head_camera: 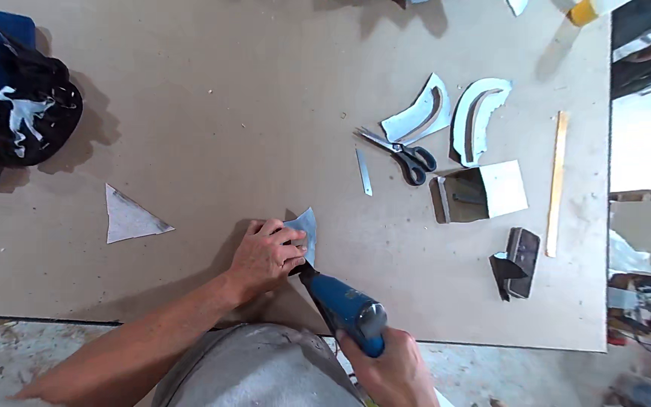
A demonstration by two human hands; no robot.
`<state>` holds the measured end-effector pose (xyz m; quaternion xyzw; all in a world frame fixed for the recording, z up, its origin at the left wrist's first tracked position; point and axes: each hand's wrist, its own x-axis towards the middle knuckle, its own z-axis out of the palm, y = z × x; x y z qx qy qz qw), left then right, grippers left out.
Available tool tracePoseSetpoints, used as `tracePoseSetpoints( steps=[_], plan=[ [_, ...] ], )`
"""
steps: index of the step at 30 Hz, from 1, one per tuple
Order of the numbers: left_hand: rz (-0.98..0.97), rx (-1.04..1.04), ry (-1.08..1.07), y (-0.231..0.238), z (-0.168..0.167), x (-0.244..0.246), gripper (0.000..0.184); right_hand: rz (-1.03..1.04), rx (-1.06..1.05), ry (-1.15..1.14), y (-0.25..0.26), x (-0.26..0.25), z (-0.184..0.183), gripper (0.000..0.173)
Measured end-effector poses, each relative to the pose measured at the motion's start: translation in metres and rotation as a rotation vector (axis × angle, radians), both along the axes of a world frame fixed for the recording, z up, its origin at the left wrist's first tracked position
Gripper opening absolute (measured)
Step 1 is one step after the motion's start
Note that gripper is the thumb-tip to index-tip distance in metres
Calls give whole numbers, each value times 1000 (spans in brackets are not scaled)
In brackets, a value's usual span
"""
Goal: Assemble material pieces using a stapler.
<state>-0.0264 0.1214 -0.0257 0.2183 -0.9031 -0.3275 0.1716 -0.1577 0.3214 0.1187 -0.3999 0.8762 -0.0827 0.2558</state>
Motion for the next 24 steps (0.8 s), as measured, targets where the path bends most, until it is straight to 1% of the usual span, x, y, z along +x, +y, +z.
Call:
tracePoseSetpoints(
  steps=[2, 4, 8, 10, 12, 14, 15, 16, 17, 19, 20, 22, 24],
  plan=[
    [-10, -18, 2, 0, 0, 0, 29, 10, -40, 21, -3, 4, -9, 25],
    [-17, -26, 5, -1, 0, 0, 29, 3, -35, 17, -6, 6, -14, 25],
    [-18, -26, -11, -1, 1, 0, 28, -9, 56, 37, -17, 13, -14, 23],
    [0, -34, 5, 2, 0, 1, 28, -45, 104, 40, -13, 13, -9, 24],
    [14, -48, 12, 0, 3, -1, 27, -110, 117, 68, -5, -2, -2, 31],
    [29, -56, 22, 0, 4, 0, 25, -144, 86, 193, 6, -25, -2, 41],
    [36, -78, 28, 2, 5, 1, 24, -143, 67, 271, 10, -38, -6, 43],
    [38, -112, 25, 4, 6, 3, 24, -140, 48, 338, 14, -53, -14, 46],
    [31, -151, 14, 7, 8, 6, 25, -141, 35, 371, 16, -69, -24, 52],
    [11, -205, -30, 16, 14, 16, 28, -146, 31, 345, 15, -98, -44, 67],
    [12, -232, -52, 23, 17, 22, 32, -140, 23, 326, 11, -109, -54, 71],
    [14, -274, -79, 37, 19, 32, 33, -79, -24, 354, 4, -119, -68, 69],
    [10, -295, -92, 47, 19, 35, 32, 2, -157, 396, -5, -112, -68, 56]
  ],
)
